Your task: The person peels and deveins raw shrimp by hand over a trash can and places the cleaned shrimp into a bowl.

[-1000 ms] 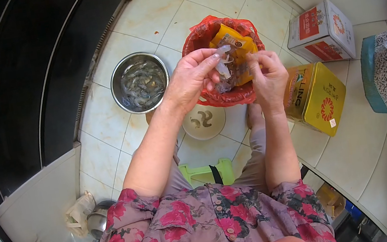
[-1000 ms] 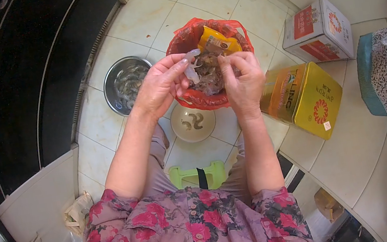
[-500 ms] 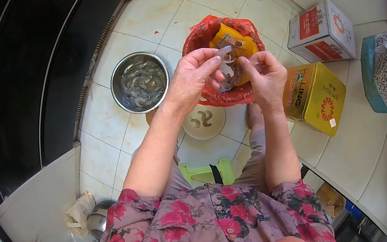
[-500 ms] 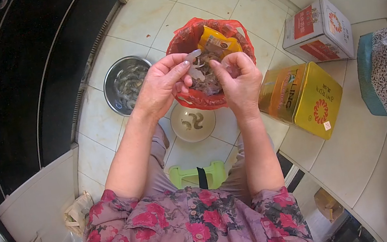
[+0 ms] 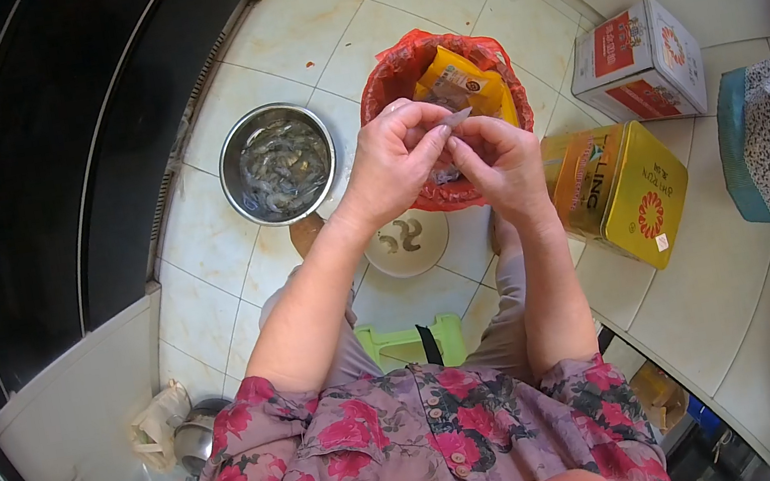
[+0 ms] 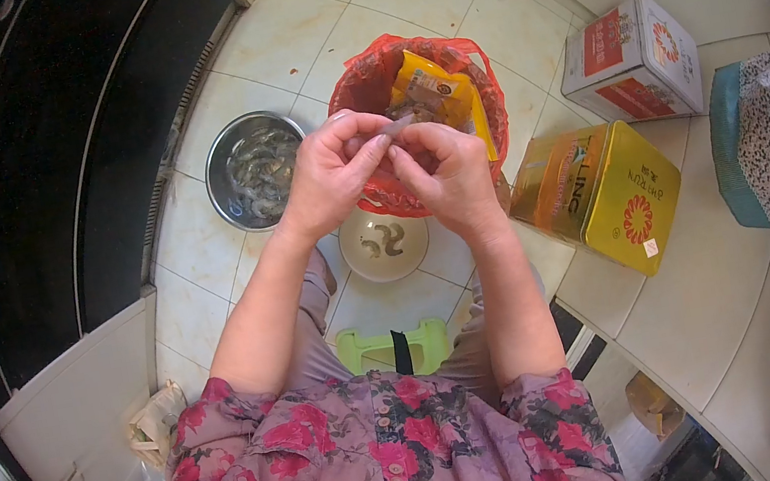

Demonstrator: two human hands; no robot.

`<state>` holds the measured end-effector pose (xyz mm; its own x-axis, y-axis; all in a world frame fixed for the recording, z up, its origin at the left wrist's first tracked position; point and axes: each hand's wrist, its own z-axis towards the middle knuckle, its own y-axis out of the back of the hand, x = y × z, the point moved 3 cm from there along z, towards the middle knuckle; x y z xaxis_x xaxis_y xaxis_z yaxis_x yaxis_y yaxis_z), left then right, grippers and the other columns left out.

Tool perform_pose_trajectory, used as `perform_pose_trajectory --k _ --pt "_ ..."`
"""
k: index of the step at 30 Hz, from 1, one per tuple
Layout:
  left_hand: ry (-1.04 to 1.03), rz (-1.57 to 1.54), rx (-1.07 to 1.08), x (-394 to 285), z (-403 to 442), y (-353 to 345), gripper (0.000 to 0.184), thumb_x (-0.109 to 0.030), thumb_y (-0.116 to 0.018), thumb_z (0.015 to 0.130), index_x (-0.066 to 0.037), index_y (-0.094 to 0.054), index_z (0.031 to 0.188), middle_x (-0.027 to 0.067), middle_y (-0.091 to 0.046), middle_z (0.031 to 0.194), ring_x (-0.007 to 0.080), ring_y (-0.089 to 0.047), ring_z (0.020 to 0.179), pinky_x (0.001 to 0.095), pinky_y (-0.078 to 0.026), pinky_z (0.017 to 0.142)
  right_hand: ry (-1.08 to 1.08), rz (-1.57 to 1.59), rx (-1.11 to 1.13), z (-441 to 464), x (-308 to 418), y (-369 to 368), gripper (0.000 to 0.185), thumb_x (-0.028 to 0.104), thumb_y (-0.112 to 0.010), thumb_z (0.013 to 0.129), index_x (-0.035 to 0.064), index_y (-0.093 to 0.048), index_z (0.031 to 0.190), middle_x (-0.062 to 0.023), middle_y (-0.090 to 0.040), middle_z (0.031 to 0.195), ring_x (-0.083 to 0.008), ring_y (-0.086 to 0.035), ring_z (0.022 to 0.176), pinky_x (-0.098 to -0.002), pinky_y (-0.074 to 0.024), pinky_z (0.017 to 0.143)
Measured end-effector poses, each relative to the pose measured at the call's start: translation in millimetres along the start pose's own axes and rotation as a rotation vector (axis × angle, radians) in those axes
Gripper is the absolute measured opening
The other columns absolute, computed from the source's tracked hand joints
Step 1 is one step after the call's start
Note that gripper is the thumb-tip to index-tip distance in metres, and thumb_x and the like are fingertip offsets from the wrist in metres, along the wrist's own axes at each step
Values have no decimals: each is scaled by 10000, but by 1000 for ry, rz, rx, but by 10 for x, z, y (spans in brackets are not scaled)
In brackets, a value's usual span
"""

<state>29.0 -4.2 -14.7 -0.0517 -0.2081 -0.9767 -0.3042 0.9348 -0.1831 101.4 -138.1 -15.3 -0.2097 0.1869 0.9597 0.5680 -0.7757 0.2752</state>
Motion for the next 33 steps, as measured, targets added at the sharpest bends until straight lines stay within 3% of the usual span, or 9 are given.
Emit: perform_pose_trajectory --k 5,7,14,19,23,25,29,31,33 --pt "-53 131 0 -37 -22 7 132 -68 -586 935 29 -633 1012 31 -664 852 83 -649 749 205 -533 681 26 -179 24 11 107 53 135 96 -693 810 -29 -663 851 -85 -651 714 -127 -619 620 -267 -494 579" --pt "78 -4 47 -9 -36 7 150 -77 -592 935 31 -635 1030 33 -670 837 79 -645 726 206 -533 672 -31 -98 79 17 71 61 136 107 -679 811 -27 -667 825 -58 -649 673 -97 -594 596 -257 -485 566" --pt "190 -242 140 -61 -38 36 187 -127 -617 932 13 -637 1053 32 -674 831 73 -634 697 215 -541 642 -186 60 163 -6 117 93 104 85 -659 818 -17 -670 800 9 -648 680 -22 -527 588 -206 -427 518" --pt "166 -560 156 -35 -38 12 202 -127 -618 930 -9 -615 1094 37 -661 865 81 -630 748 221 -541 671 -370 608 162 -34 152 93 104 76 -621 880 -13 -652 837 11 -638 689 -9 -508 564 -169 -378 488" --pt "183 -654 152 -41 -31 11 199 -104 -636 912 -10 -607 1085 43 -661 885 79 -626 759 223 -535 681 -330 724 116 -46 145 11 96 69 -639 876 -22 -650 850 6 -635 693 -18 -522 553 -170 -393 488" --pt "156 -409 126 -63 -29 30 195 -83 -654 891 -7 -602 1063 42 -660 890 78 -624 751 220 -531 670 -240 363 -46 -44 186 6 69 44 -645 860 -21 -657 844 10 -631 691 -36 -545 554 -187 -437 510" --pt "158 -353 66 16 -18 56 201 -63 -667 872 0 -597 1049 40 -658 894 75 -624 756 218 -531 681 -146 201 -121 -48 82 -54 47 27 -648 845 -17 -661 841 8 -631 688 -51 -562 569 -204 -470 543" --pt "172 -363 -41 31 -17 60 173 -50 -657 876 -10 -600 1034 41 -658 886 89 -639 769 226 -542 709 61 -133 -280 -43 122 -15 33 10 -643 828 -13 -662 843 -13 -640 701 -61 -574 581 -214 -482 558" --pt "153 -430 -94 61 10 82 164 -53 -659 875 -8 -594 1018 53 -658 896 105 -645 782 236 -549 713 57 -140 -314 -36 111 18 44 10 -656 815 -9 -663 854 -27 -639 711 -68 -584 600 -220 -485 564"
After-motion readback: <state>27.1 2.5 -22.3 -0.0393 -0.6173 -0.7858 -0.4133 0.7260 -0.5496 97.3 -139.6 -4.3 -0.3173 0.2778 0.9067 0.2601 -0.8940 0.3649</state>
